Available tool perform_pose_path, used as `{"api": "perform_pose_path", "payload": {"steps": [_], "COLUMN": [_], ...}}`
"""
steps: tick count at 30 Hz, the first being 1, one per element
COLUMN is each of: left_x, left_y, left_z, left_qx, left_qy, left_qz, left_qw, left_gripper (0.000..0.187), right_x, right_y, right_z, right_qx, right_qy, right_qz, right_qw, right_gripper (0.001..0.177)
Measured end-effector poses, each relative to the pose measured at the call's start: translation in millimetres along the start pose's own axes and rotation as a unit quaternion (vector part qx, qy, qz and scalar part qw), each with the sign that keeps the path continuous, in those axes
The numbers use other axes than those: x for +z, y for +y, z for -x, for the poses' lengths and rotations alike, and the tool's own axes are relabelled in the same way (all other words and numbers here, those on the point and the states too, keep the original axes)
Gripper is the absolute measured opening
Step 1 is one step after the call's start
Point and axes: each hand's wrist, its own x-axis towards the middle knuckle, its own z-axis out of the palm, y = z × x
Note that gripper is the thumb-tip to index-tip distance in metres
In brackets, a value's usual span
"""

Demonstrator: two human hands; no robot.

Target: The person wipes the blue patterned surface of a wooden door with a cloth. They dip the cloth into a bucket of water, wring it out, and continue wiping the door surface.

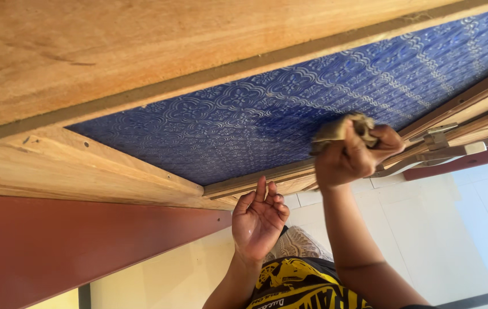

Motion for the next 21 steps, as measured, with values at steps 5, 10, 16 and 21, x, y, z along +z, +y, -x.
{"api": "perform_pose_path", "payload": {"steps": [5, 10, 16, 21], "left_x": [-3.5, -11.9, -11.5, -10.7], "left_y": [-13.4, -27.1, -35.1, -41.6], "left_z": [6.4, 12.8, 19.9, 19.1], "left_qx": [-0.005, -0.020, -0.040, -0.040], "left_qy": [0.011, 0.013, 0.055, 0.067], "left_qz": [0.000, -0.011, -0.008, -0.023], "left_qw": [1.000, 1.000, 0.998, 0.997], "left_gripper": [0.035, 0.036, 0.036, 0.035], "right_x": [-56.7, -68.4, -42.0, -0.4], "right_y": [35.3, 34.8, 4.5, -63.3], "right_z": [14.1, 14.3, -32.5, -76.8], "right_qx": [0.040, 0.085, 0.020, -0.055], "right_qy": [-0.016, -0.016, -0.011, -0.087], "right_qz": [0.147, 0.128, 0.139, 0.113], "right_qw": [0.988, 0.988, 0.990, 0.988], "right_gripper": [0.033, 0.034, 0.028, 0.023]}}
